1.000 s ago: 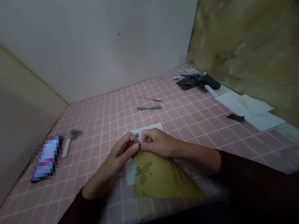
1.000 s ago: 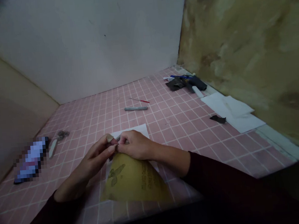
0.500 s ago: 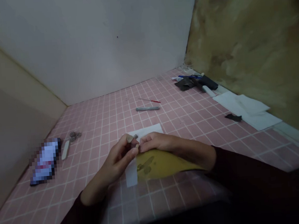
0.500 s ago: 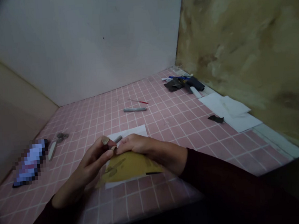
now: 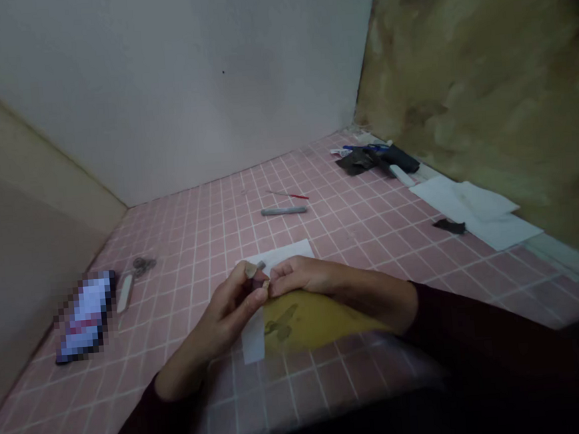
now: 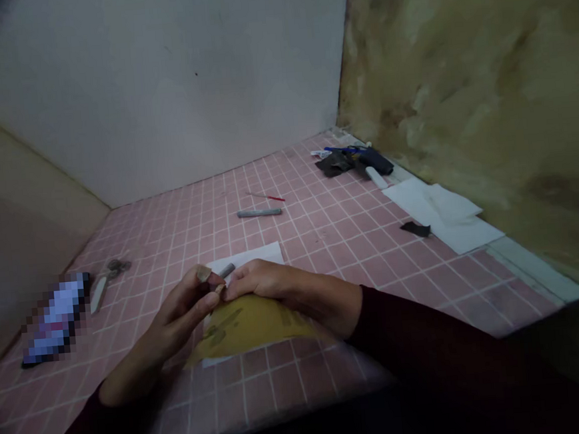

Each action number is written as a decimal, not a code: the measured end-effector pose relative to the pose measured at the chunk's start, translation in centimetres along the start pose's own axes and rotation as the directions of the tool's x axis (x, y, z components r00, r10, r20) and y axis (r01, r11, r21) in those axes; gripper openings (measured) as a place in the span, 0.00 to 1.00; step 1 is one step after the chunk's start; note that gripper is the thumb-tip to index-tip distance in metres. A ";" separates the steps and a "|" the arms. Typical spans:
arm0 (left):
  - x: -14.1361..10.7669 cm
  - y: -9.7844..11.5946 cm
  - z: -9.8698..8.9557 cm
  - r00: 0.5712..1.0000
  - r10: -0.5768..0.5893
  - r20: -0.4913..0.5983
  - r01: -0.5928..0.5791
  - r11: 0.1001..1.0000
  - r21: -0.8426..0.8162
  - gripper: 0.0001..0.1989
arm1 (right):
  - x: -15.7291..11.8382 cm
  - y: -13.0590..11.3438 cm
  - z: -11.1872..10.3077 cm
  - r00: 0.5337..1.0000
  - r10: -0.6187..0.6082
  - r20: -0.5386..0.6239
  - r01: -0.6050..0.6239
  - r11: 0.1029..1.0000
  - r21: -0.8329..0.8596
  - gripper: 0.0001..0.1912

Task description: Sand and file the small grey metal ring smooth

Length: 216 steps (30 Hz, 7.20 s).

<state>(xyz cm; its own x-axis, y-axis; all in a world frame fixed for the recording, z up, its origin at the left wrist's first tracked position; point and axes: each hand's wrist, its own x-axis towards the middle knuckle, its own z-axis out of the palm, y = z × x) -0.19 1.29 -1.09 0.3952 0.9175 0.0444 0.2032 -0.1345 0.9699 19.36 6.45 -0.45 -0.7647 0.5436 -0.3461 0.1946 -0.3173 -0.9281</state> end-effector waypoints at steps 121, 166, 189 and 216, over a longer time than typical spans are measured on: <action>0.2 0.3 0.4 0.998 0.029 -0.059 -0.023 0.995 0.094 0.09 | -0.2 0.1 0.5 0.998 -0.033 -0.049 0.031 0.999 -0.039 0.07; 0.7 -1.6 0.2 0.981 -0.187 0.042 0.192 0.949 -0.250 0.12 | -0.3 0.5 1.3 0.849 -0.472 -0.239 0.282 0.785 -0.552 0.06; 0.0 0.3 0.2 0.999 -0.035 -0.027 0.031 0.990 -0.139 0.13 | -0.2 -0.1 1.5 0.928 -0.277 -0.248 0.201 0.935 -0.292 0.09; -0.3 0.7 -0.4 1.000 -0.010 -0.025 0.006 0.989 -0.148 0.14 | 0.8 0.6 1.2 0.984 -0.117 -0.135 0.096 0.983 -0.158 0.15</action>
<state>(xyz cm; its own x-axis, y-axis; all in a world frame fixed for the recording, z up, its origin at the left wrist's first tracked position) -0.48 1.07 -0.33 0.3705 0.9279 0.0409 0.0707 -0.0721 0.9949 18.16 5.72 -1.14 -0.6925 0.6766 -0.2502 0.2150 -0.1375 -0.9669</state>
